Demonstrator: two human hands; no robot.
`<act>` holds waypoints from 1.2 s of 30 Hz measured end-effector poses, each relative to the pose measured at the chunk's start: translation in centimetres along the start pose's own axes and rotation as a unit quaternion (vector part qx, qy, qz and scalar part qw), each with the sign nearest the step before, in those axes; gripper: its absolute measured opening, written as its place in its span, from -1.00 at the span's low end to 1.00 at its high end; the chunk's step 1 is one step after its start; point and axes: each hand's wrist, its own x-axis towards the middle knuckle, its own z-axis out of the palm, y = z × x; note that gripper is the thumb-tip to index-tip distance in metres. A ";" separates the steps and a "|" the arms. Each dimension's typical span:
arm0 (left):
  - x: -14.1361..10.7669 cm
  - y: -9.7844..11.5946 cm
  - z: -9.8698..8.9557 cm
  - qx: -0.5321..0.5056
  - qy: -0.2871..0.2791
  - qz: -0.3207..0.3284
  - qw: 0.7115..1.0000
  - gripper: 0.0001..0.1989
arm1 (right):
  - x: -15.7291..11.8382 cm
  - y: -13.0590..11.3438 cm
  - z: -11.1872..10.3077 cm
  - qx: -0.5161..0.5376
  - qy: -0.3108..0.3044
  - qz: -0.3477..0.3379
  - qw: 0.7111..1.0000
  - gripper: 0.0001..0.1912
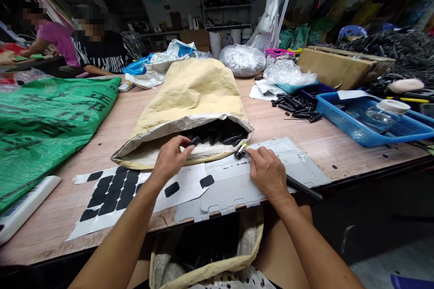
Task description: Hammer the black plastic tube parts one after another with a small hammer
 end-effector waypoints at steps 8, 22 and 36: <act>-5.0 0.5 3.7 -0.084 -0.063 0.123 0.987 -0.84 | -0.1 -0.2 0.0 -0.003 0.011 0.003 1.000 -0.70; -4.6 0.2 4.0 -0.115 -0.079 0.085 0.987 -0.84 | 0.0 -4.5 -3.3 0.250 0.024 0.006 0.968 -0.68; -4.5 0.3 4.1 -0.124 -0.078 0.072 0.987 -0.85 | -0.4 -9.9 -4.4 0.288 0.013 -0.057 0.956 -0.67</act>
